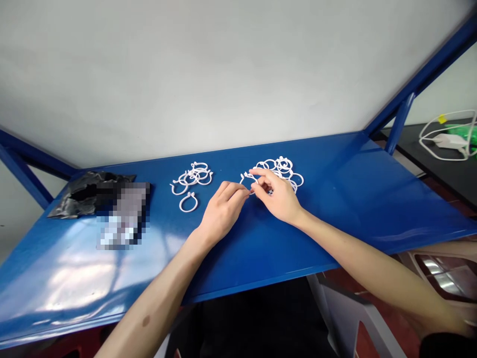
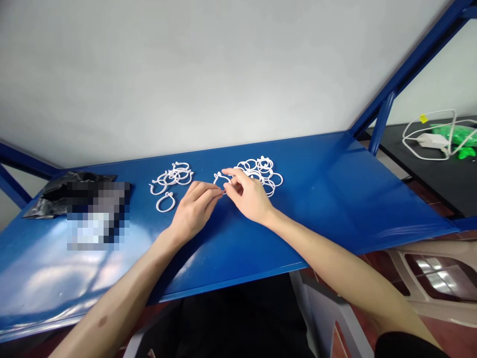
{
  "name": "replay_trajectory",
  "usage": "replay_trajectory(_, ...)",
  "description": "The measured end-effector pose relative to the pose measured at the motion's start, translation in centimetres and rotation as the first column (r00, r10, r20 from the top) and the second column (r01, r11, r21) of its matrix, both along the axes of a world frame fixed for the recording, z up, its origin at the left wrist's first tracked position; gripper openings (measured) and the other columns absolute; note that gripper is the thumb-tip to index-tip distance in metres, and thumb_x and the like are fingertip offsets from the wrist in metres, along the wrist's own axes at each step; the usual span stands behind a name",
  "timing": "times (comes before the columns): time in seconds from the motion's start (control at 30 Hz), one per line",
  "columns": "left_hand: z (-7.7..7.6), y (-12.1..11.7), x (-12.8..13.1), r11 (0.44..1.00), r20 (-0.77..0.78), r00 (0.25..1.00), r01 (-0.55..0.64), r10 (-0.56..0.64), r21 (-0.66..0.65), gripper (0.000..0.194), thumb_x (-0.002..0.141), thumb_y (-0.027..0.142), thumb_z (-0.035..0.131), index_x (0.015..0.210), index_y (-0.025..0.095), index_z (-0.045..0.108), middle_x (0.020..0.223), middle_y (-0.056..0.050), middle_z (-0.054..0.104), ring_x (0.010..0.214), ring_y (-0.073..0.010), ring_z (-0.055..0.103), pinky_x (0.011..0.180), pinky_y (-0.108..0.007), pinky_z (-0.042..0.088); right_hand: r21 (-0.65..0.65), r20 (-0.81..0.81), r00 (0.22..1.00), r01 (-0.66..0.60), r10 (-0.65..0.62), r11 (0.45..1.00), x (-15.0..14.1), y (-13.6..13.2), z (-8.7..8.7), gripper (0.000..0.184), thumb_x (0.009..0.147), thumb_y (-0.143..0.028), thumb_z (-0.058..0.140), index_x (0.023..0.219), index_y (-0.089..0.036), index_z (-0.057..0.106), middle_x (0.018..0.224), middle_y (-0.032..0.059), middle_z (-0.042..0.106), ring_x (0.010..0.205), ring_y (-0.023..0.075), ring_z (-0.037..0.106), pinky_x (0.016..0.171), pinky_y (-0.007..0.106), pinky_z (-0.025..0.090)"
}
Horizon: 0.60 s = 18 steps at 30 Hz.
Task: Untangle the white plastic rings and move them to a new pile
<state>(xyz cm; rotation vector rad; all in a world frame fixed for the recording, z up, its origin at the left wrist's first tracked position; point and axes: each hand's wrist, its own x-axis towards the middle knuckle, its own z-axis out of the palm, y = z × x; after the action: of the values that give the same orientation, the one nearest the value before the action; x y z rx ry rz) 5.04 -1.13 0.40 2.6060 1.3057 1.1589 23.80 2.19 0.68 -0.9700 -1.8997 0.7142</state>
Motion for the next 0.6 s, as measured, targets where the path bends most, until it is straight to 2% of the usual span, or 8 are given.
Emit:
replay_trajectory(0.03, -0.1, -0.1, 0.1, 1.000, 0.033, 0.999, -0.012, 0.012, -0.011, 0.014, 0.102, 0.022, 0.052, 0.102, 0.023, 0.066, 0.105, -0.006, 0.071, 0.094, -0.0179, 0.063, 0.087, -0.034, 0.053, 0.003, -0.014, 1.000, 0.004, -0.004, 1.000, 0.1, -0.1, -0.1, 0.028, 0.099, -0.026, 0.055, 0.126, -0.023, 0.064, 0.076, -0.0018, 0.070, 0.069, 0.0150, 0.068, 0.069, 0.029, 0.056)
replay_trajectory(0.1, -0.1, -0.2, 0.4, 0.993, 0.155, 0.981, -0.107, 0.114, -0.056, 0.012, 0.100, 0.025, 0.056, 0.108, 0.022, 0.065, 0.107, -0.007, 0.070, 0.094, -0.0178, 0.065, 0.086, -0.034, 0.054, 0.000, -0.049, 0.999, 0.013, -0.013, 1.000, 0.4, -0.2, -0.1, 0.024, 0.099, -0.027, 0.055, 0.120, -0.023, 0.066, 0.073, -0.0023, 0.069, 0.065, 0.0143, 0.068, 0.065, 0.028, 0.056)
replay_trajectory(0.17, 0.1, -0.4, 0.5, 0.963, 0.303, 0.921, -0.198, 0.246, -0.181, 0.021, 0.097, 0.030, 0.060, 0.115, 0.020, 0.063, 0.106, -0.007, 0.070, 0.091, -0.0175, 0.067, 0.081, -0.032, 0.055, -0.002, -0.086, 0.996, 0.011, -0.011, 1.000, 0.5, -0.5, -0.1, 0.022, 0.100, -0.027, 0.055, 0.118, -0.023, 0.067, 0.075, -0.0016, 0.070, 0.065, 0.0137, 0.069, 0.064, 0.027, 0.057)
replay_trajectory(0.2, 0.2, -0.5, 0.6, 0.941, 0.359, 0.887, -0.195, 0.289, -0.275, 0.025, 0.096, 0.034, 0.061, 0.116, 0.020, 0.063, 0.103, -0.007, 0.071, 0.088, -0.0173, 0.067, 0.079, -0.031, 0.056, 0.003, -0.094, 0.996, 0.002, -0.001, 1.000, 0.5, -0.7, -0.1, 0.022, 0.100, -0.027, 0.055, 0.117, -0.023, 0.067, 0.077, -0.0011, 0.071, 0.066, 0.0135, 0.070, 0.064, 0.026, 0.057)
replay_trajectory(0.27, 0.5, -0.5, 0.5, 0.881, 0.426, 0.850, -0.087, 0.309, -0.466, 0.028, 0.096, 0.041, 0.059, 0.112, 0.019, 0.066, 0.097, -0.006, 0.074, 0.081, -0.0166, 0.068, 0.076, -0.030, 0.056, 0.028, -0.075, 0.997, -0.025, 0.027, 0.999, 0.4, -1.1, -0.2, 0.021, 0.101, -0.027, 0.054, 0.117, -0.023, 0.068, 0.080, -0.0007, 0.073, 0.068, 0.0128, 0.071, 0.066, 0.025, 0.058)
replay_trajectory(0.33, 0.8, -0.6, 0.4, 0.815, 0.477, 0.828, 0.041, 0.296, -0.578, 0.029, 0.096, 0.045, 0.057, 0.104, 0.019, 0.070, 0.090, -0.004, 0.076, 0.075, -0.0159, 0.068, 0.073, -0.029, 0.056, 0.043, -0.036, 0.998, -0.053, 0.055, 0.998, 0.2, -1.4, -0.2, 0.021, 0.101, -0.026, 0.054, 0.115, -0.023, 0.069, 0.082, -0.0006, 0.075, 0.067, 0.0121, 0.070, 0.065, 0.025, 0.058)
replay_trajectory(0.43, 0.8, -0.8, 0.4, 0.779, 0.526, 0.797, 0.116, 0.297, -0.616, 0.029, 0.094, 0.045, 0.060, 0.096, 0.019, 0.073, 0.085, -0.003, 0.076, 0.070, -0.0153, 0.067, 0.068, -0.026, 0.055, 0.031, -0.003, 0.997, -0.081, 0.081, 0.996, 0.0, -1.8, -0.3, 0.016, 0.102, -0.027, 0.057, 0.108, -0.024, 0.071, 0.085, -0.0003, 0.077, 0.064, 0.0114, 0.070, 0.062, 0.024, 0.057)
replay_trajectory(0.6, -0.1, -1.2, 0.3, 0.795, 0.463, 0.825, 0.030, 0.323, -0.606, 0.025, 0.091, 0.042, 0.062, 0.088, 0.020, 0.074, 0.085, -0.003, 0.078, 0.073, -0.0166, 0.069, 0.071, -0.027, 0.054, 0.110, 0.056, 0.988, -0.146, 0.140, 0.983, 0.5, -2.1, -0.5, 0.014, 0.103, -0.024, 0.057, 0.103, -0.022, 0.070, 0.092, 0.0004, 0.078, 0.074, 0.0117, 0.072, 0.069, 0.024, 0.057)
